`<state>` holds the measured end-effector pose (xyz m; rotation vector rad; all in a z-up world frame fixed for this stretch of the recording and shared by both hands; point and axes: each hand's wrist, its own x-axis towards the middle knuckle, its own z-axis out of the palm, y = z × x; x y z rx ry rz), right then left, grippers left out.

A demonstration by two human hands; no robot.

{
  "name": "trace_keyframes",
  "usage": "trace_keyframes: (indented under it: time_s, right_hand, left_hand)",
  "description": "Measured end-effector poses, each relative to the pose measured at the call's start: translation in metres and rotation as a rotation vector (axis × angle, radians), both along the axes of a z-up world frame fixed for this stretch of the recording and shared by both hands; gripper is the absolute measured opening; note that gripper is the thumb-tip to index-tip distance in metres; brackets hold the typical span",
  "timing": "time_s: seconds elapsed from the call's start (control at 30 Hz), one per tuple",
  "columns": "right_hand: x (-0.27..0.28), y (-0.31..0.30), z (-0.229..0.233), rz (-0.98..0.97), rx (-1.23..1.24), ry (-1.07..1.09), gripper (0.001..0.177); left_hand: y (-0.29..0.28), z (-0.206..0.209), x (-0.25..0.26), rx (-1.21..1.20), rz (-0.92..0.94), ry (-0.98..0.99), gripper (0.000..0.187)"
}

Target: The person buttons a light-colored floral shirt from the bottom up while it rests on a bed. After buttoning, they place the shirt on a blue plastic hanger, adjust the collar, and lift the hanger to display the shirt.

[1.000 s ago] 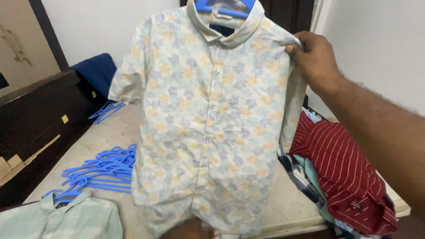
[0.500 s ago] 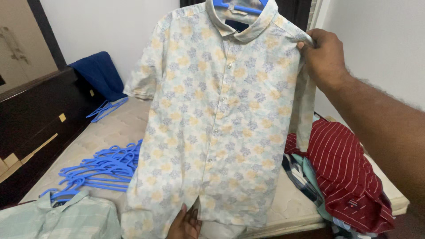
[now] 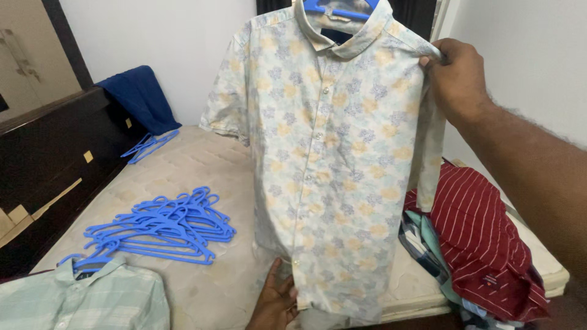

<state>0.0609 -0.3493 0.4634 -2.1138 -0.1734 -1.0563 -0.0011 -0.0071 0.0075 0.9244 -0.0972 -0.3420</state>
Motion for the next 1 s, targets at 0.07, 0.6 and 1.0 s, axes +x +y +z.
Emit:
trace_keyframes:
  time_s: [0.07, 0.6, 1.0]
  right_hand:
    - [0.001, 0.003, 0.0, 0.001, -0.001, 0.013, 0.029]
    - [0.008, -0.022, 0.007, -0.055, -0.05, -0.07, 0.025]
    - [0.012, -0.036, 0.007, 0.014, -0.032, -0.126, 0.025]
  left_hand:
    - [-0.018, 0.023, -0.009, 0.072, -0.037, -0.017, 0.119]
    - [-0.019, -0.124, 0.018, 0.557, -0.283, -0.079, 0.076]
    - [0.006, -0.081, 0.01, 0.552, -0.059, 0.303, 0.079]
